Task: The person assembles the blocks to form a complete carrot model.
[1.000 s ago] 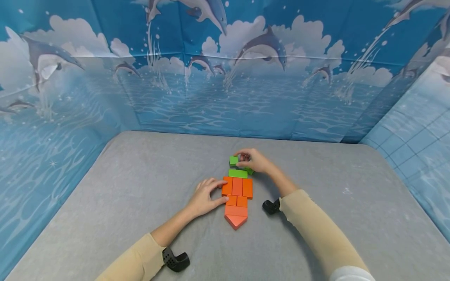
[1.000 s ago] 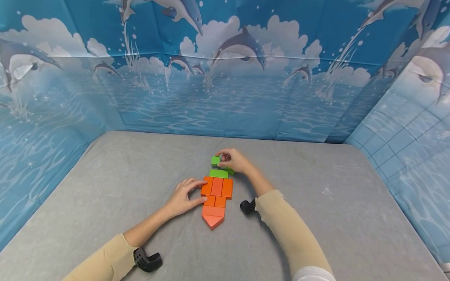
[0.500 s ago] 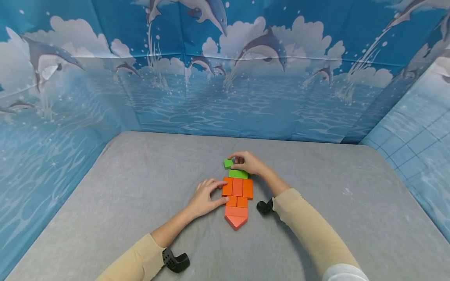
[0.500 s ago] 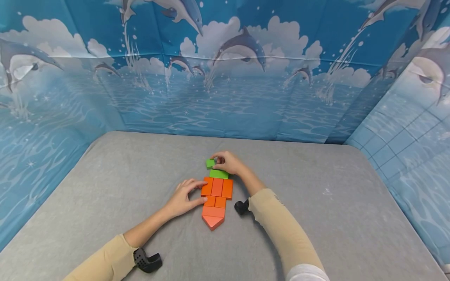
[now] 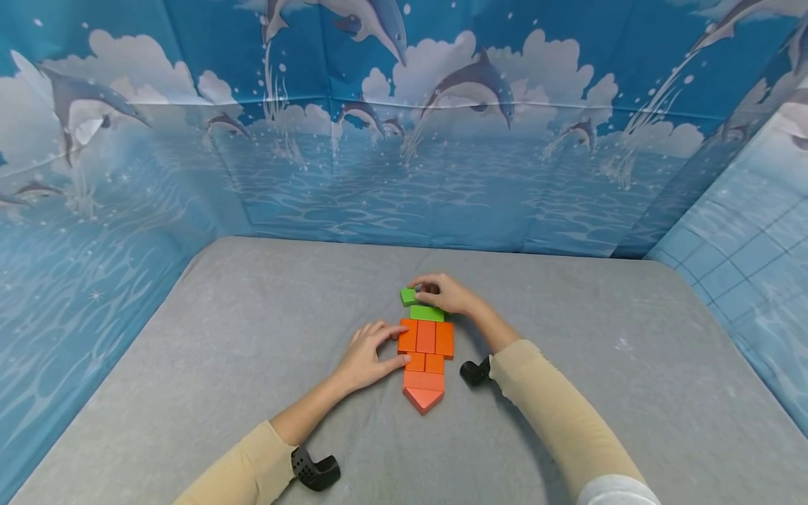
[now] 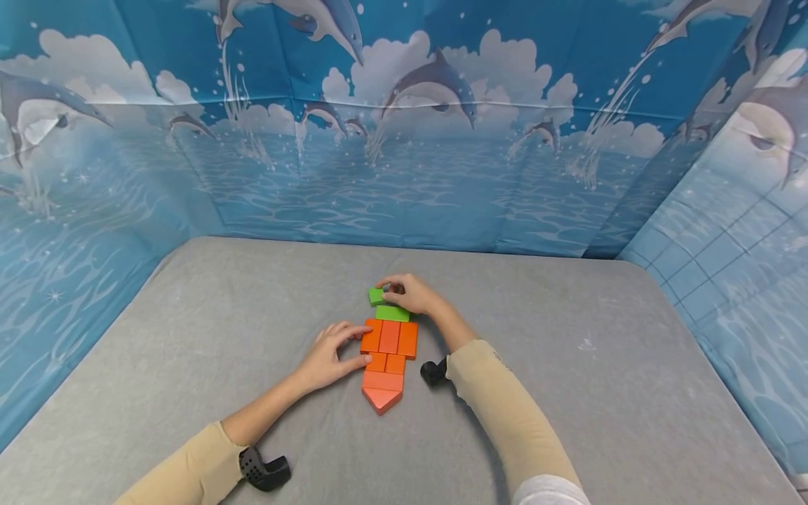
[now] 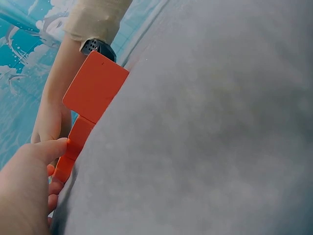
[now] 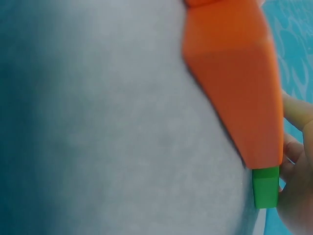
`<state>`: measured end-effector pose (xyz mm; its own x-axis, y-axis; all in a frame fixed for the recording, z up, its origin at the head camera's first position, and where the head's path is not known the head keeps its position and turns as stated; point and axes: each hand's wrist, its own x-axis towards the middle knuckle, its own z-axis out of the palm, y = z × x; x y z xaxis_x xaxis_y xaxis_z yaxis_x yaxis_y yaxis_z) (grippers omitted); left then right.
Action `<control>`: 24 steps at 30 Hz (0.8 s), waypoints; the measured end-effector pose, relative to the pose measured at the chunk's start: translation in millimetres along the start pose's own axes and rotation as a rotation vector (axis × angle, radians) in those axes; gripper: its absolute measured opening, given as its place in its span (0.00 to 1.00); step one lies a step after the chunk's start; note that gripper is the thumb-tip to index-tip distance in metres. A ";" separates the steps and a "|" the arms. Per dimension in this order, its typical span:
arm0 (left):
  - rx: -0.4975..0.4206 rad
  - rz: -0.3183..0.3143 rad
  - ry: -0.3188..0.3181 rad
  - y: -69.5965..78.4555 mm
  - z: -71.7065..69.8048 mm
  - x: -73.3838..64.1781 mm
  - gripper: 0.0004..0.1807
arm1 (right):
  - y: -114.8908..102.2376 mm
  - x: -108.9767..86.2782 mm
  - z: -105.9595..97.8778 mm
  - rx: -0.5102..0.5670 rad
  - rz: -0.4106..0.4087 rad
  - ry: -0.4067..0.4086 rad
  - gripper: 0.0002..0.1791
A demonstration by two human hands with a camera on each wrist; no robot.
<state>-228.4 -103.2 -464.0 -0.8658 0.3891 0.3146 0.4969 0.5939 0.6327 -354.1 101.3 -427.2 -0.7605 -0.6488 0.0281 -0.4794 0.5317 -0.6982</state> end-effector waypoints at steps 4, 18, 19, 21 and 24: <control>-0.002 -0.002 0.000 0.2 -0.3 0.1 0.26 | -0.8 -0.4 0.2 -0.001 -0.010 -0.005 0.15; 0.004 -0.005 -0.006 -0.8 0.6 0.9 0.26 | -1.5 -0.7 -0.6 0.013 -0.006 -0.052 0.15; 0.004 -0.004 -0.006 -0.8 0.7 1.0 0.26 | -1.3 -0.9 -0.6 0.016 -0.007 -0.051 0.15; 0.002 0.000 -0.004 -0.6 0.6 0.9 0.26 | -1.5 -1.0 -0.5 0.015 -0.010 -0.051 0.15; -0.003 0.008 0.003 -0.1 0.2 0.6 0.26 | -2.0 -1.2 -0.7 0.016 -0.013 -0.051 0.15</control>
<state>-228.9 -102.9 -464.0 -0.8621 0.3918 0.3214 0.5034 0.5891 0.6321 -352.5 101.4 -425.4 -0.7307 -0.6827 0.0011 -0.4819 0.5146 -0.7092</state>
